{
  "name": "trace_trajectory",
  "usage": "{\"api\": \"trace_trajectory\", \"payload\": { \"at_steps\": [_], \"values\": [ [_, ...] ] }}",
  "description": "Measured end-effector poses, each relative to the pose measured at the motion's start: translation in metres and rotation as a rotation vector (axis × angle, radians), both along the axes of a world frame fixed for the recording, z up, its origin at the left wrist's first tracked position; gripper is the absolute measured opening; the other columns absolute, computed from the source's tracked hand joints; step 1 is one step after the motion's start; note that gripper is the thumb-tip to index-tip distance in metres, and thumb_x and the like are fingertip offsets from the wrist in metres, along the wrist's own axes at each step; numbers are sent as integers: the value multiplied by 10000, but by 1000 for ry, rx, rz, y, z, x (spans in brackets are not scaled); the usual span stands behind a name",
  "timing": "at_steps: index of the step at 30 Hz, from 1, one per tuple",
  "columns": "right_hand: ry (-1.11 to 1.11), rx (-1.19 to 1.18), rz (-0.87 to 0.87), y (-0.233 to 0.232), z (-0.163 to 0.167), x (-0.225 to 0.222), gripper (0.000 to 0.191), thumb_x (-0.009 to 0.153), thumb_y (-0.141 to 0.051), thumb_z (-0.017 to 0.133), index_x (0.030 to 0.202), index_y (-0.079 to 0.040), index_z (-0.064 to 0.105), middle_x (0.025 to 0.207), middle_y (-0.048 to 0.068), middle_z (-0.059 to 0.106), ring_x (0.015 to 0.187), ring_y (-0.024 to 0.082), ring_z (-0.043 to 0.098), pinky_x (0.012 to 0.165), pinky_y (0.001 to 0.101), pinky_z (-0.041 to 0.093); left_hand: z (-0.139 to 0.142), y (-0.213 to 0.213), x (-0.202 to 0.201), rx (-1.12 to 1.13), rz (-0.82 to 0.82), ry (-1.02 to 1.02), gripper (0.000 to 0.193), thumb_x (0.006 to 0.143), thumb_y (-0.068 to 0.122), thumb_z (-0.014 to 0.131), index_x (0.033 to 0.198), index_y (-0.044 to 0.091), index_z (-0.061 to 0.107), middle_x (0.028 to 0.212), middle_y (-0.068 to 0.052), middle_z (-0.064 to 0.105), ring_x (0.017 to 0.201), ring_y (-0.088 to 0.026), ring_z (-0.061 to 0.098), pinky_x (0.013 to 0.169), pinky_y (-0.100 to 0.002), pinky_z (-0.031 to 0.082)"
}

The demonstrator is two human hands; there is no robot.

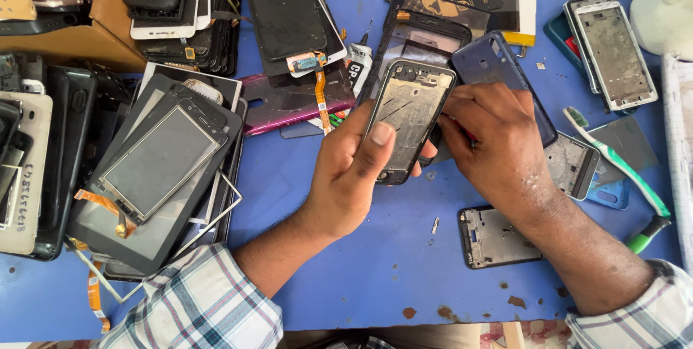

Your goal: The person holds a disassembled phone frame and uses a small screwdriver-like tool to scrape old adhesive and residue from its inner surface. They rotate the frame to reach different edges, set it down, and continue scraping residue from another phone midframe on the blue workbench.

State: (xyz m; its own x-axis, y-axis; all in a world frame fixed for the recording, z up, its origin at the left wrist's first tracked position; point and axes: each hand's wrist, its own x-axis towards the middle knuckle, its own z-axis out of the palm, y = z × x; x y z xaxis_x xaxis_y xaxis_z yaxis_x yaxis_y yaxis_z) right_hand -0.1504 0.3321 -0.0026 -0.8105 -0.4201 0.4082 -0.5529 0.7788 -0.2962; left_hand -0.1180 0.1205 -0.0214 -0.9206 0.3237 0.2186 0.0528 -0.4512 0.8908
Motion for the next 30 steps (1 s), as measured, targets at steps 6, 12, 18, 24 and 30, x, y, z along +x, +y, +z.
{"api": "trace_trajectory", "payload": {
  "at_steps": [6,12,18,24,30],
  "values": [
    [20,-9,-5,-2,1,1,186,891,-57,777,1072,-64,737,1115,47,708,1068,253,644,939,419,441,-1,1,-1,20,-3,-45,550,1135,458,469,1401,-16,556,1070,-114,715,889,-135,664,834,-296,575],
    [64,-79,-22,-3,3,4,141,932,-22,759,1067,-47,723,1105,56,703,1077,242,646,935,408,436,-2,0,-5,114,-19,-243,547,1088,492,432,1221,-13,596,904,-142,720,695,-214,721,534,-301,559],
    [84,-93,-19,-3,5,5,136,948,-2,746,1071,-54,721,1100,55,704,1071,234,652,950,393,444,-3,-1,-5,195,-62,-320,528,1078,516,441,1092,7,579,756,-151,665,534,-244,669,414,-322,495],
    [87,-123,-15,-3,5,7,151,979,-1,737,1115,-65,746,1106,60,719,1048,234,663,939,388,446,2,-2,-7,320,-124,-536,501,1087,513,422,1059,40,580,679,-111,602,437,-174,550,329,-274,364],
    [74,-149,-1,-2,5,8,130,1002,-11,732,1120,-65,743,1103,82,725,1025,242,676,921,369,459,3,-7,-3,626,-527,-560,347,1110,432,463,963,122,513,613,-55,451,437,-91,306,395,-224,239]
  ]
}}
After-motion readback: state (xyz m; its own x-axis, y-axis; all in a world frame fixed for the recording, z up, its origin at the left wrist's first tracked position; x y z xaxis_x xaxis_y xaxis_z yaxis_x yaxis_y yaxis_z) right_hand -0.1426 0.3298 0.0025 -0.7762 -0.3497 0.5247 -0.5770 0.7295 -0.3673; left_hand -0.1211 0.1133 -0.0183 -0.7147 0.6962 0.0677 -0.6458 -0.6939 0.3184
